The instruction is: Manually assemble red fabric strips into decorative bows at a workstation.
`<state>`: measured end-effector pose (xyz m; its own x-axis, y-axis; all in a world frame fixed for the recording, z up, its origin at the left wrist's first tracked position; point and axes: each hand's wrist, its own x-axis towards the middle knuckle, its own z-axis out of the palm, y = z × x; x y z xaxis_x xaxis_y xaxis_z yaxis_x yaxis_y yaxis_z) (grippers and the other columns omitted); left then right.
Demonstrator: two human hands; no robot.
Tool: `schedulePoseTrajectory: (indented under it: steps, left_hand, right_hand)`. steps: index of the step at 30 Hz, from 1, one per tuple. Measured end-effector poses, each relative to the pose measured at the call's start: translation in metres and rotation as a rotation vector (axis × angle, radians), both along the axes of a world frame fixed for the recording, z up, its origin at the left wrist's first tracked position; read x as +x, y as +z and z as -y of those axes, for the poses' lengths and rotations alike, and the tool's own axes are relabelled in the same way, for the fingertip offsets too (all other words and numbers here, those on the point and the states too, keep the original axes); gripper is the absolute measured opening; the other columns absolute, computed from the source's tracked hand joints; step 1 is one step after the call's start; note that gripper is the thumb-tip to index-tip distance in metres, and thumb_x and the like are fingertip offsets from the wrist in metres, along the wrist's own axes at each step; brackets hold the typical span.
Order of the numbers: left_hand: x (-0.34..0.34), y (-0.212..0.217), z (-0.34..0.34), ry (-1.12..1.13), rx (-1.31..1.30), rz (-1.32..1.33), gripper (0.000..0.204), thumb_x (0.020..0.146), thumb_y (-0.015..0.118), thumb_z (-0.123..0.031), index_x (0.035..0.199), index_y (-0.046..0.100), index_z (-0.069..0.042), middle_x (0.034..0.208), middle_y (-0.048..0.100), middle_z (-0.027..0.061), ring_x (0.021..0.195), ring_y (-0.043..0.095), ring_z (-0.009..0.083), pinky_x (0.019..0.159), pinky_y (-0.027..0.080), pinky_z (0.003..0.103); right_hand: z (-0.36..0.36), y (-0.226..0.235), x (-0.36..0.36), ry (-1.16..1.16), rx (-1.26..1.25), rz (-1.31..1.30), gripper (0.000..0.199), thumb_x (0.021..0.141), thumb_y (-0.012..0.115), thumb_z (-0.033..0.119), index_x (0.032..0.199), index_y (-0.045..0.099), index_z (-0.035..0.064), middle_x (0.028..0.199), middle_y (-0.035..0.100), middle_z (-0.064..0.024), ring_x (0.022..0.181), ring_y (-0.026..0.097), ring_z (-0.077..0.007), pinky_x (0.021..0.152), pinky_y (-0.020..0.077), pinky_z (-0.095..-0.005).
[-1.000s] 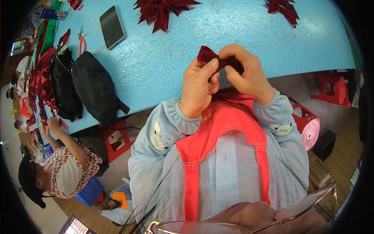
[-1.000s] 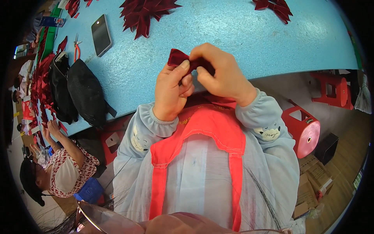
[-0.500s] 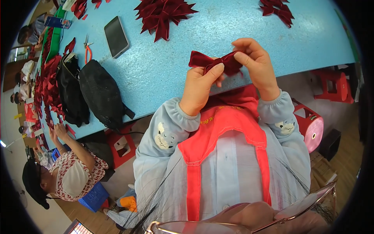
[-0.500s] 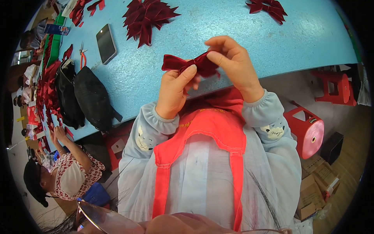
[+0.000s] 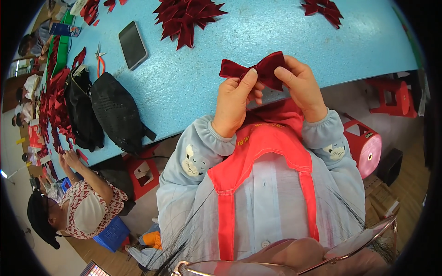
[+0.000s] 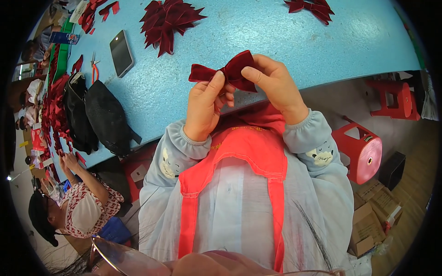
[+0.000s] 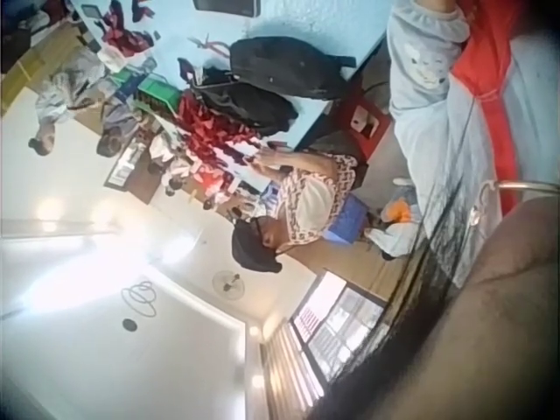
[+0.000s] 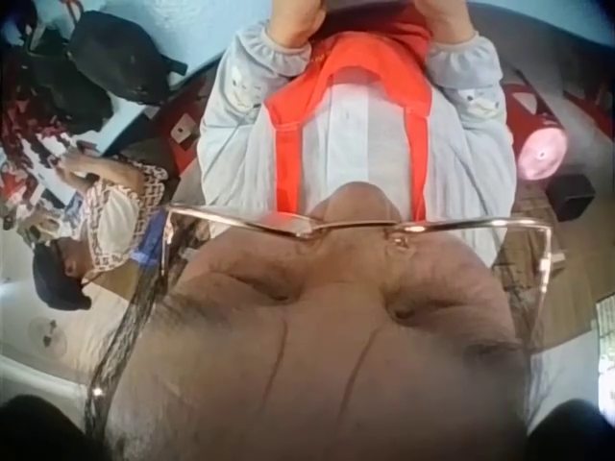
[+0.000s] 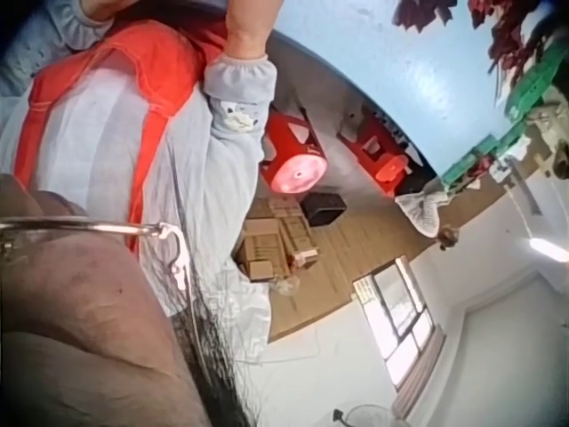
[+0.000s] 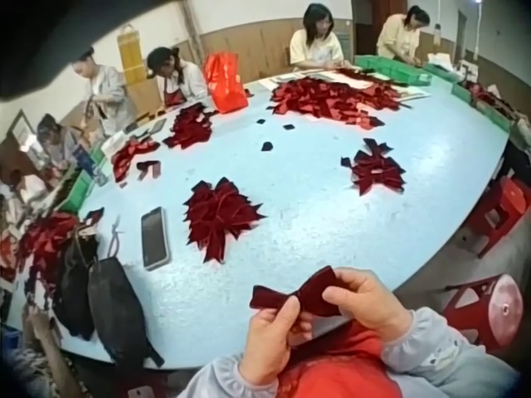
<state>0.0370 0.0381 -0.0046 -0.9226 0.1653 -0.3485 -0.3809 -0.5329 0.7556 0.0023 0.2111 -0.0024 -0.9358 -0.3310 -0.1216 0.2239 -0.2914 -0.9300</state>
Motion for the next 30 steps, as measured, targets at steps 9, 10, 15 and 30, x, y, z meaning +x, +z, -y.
schedulePoseTrajectory:
  steps: [9, 10, 15, 30]
  left_hand:
    - [0.005, -0.001, -0.002, 0.125, -0.052, -0.039, 0.02, 0.096, 0.053, -0.02, 0.101, 0.059, -0.002, 0.088, 0.064, 0.005, 0.072, 0.058, 0.0103, 0.061, 0.048, 0.025]
    - [0.006, -0.001, -0.002, 0.123, -0.101, -0.09, 0.019, 0.095, 0.054, -0.019, 0.101, 0.059, -0.002, 0.088, 0.063, 0.0045, 0.072, 0.058, 0.0099, 0.062, 0.048, 0.025]
    - [0.006, -0.007, 0.003, 0.237, -0.31, -0.256, 0.016, 0.092, 0.058, -0.013, 0.103, 0.06, -0.001, 0.088, 0.062, 0.0031, 0.074, 0.057, 0.0084, 0.063, 0.047, 0.023]
    - [0.001, 0.006, -0.001, 0.331, -0.246, -0.172, 0.021, 0.087, 0.066, -0.01, 0.104, 0.062, 0.001, 0.091, 0.062, 0.0022, 0.08, 0.057, 0.0075, 0.068, 0.047, 0.022]
  right_hand:
    - [0.005, 0.007, 0.002, -0.085, -0.042, 0.152, 0.02, 0.088, 0.061, 0.009, 0.106, 0.062, 0.0001, 0.093, 0.065, -0.0054, 0.079, 0.061, -0.0121, 0.07, 0.0504, -0.0261]
    - [0.004, 0.005, 0.002, -0.04, 0.022, 0.117, 0.02, 0.088, 0.062, 0.009, 0.106, 0.062, 0.0004, 0.092, 0.065, -0.0057, 0.077, 0.061, -0.0121, 0.068, 0.0503, -0.0259]
    - [0.013, 0.002, 0.005, -0.144, 0.051, 0.131, 0.018, 0.085, 0.065, 0.008, 0.103, 0.062, 0.0015, 0.09, 0.065, -0.0062, 0.069, 0.06, -0.0122, 0.062, 0.0489, -0.0244]
    - [0.021, -0.004, 0.012, -0.133, 0.005, 0.057, 0.019, 0.084, 0.065, 0.005, 0.103, 0.062, 0.0012, 0.094, 0.064, -0.0066, 0.076, 0.062, -0.0142, 0.068, 0.0501, -0.0258]
